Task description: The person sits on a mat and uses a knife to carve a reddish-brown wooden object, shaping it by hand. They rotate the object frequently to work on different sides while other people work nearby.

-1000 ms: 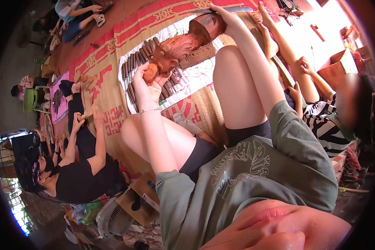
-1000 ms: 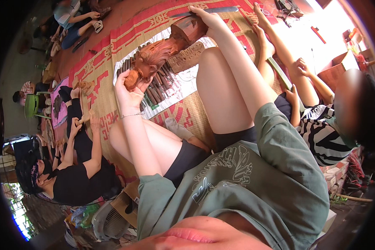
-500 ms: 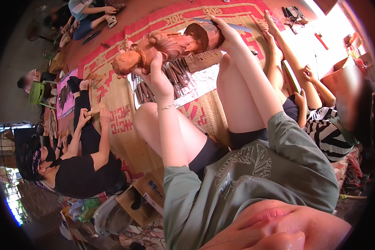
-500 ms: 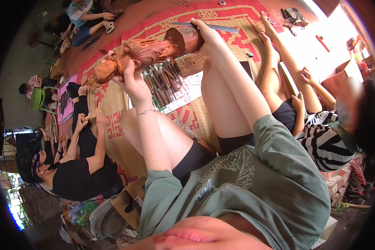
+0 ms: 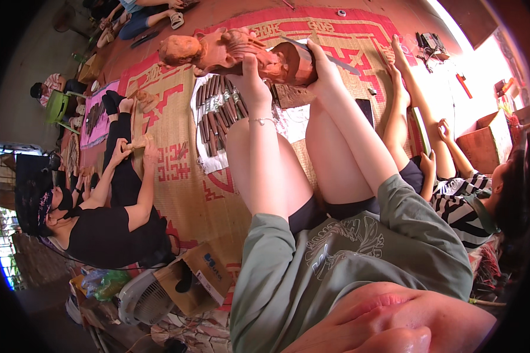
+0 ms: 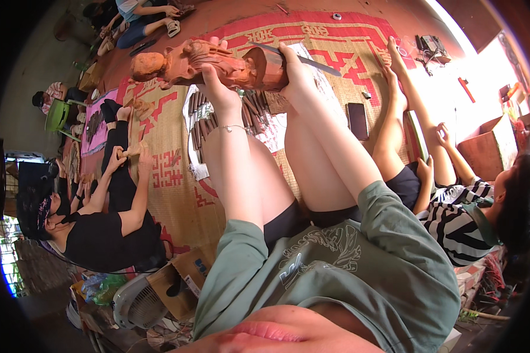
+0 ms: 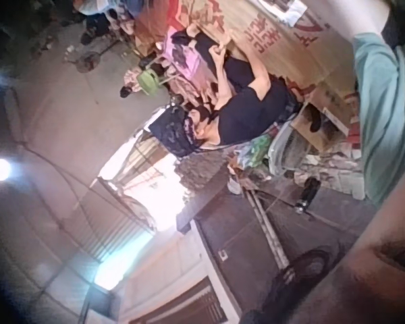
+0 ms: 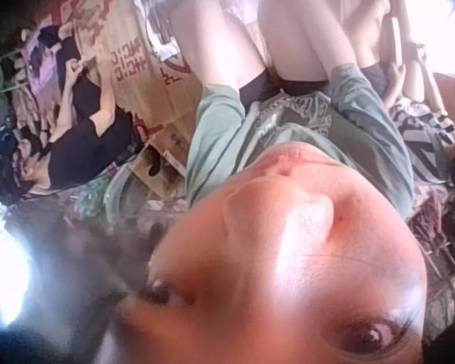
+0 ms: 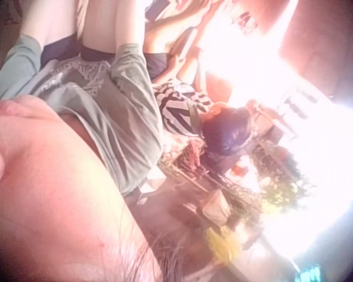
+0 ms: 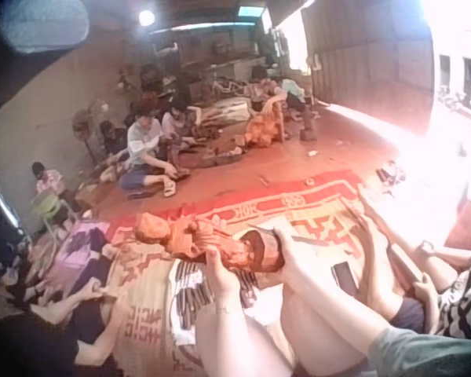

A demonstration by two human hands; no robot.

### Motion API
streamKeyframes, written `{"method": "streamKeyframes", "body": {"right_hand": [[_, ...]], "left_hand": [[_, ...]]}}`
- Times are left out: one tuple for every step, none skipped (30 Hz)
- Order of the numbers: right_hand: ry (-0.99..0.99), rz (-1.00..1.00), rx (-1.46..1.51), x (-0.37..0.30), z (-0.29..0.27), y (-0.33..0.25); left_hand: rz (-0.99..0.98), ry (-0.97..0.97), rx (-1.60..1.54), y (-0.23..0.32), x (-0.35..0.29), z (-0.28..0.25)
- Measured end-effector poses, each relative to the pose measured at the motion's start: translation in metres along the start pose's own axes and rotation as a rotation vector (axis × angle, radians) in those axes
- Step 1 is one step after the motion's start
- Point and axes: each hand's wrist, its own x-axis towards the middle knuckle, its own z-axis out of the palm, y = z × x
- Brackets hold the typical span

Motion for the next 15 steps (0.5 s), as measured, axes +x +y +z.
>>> {"method": "streamKeyframes", "body": {"right_hand": [[-0.048, -0.042, 0.012, 0.012, -0.005, 0.009], [-0.036, -0.047, -0.024, 0.014, -0.005, 0.010], [-0.022, -0.054, -0.062, 0.008, 0.000, 0.010], [-0.008, -0.060, -0.100, 0.002, 0.003, 0.009], [-0.015, -0.100, -0.126, -0.002, 0.004, 0.005], [-0.038, -0.208, -0.181, 0.000, 0.001, 0.003], [-0.061, -0.315, -0.236, 0.004, -0.003, -0.001], [-0.084, -0.414, -0.289, 0.003, -0.004, -0.001], [-0.121, -0.544, -0.307, -0.010, -0.003, -0.005], [-0.186, -0.642, -0.293, -0.002, -0.008, -0.007], [-0.268, -0.641, -0.239, 0.000, -0.011, -0.009], [-0.349, -0.639, -0.182, -0.002, -0.011, -0.012], [-0.399, -0.651, -0.208, -0.006, -0.011, -0.015], [-0.465, -0.693, -0.199, -0.006, -0.010, -0.016], [-0.534, -0.739, -0.209, -0.009, -0.010, -0.016]], "left_hand": [[-0.016, 0.028, 0.010, -0.001, 0.002, -0.001], [-0.033, 0.056, 0.021, -0.002, 0.006, -0.002], [-0.058, 0.098, 0.010, -0.005, 0.009, -0.007], [-0.083, 0.141, 0.000, -0.009, 0.013, -0.015], [-0.108, 0.183, -0.012, -0.005, 0.016, -0.012], [-0.165, 0.188, -0.082, 0.000, 0.017, -0.010], [-0.223, 0.193, -0.152, 0.006, 0.016, -0.007], [-0.282, 0.202, -0.215, 0.015, 0.016, -0.004], [-0.300, 0.187, -0.253, 0.015, 0.017, -0.006], [-0.322, 0.154, -0.318, 0.012, 0.020, -0.011], [-0.346, 0.121, -0.384, 0.008, 0.021, -0.017], [-0.369, 0.087, -0.450, 0.003, 0.023, -0.025], [-0.422, -0.034, -0.584, -0.002, 0.023, -0.034], [-0.430, -0.097, -0.651, -0.010, 0.022, -0.039], [-0.436, -0.160, -0.718, -0.018, 0.023, -0.044]]}}
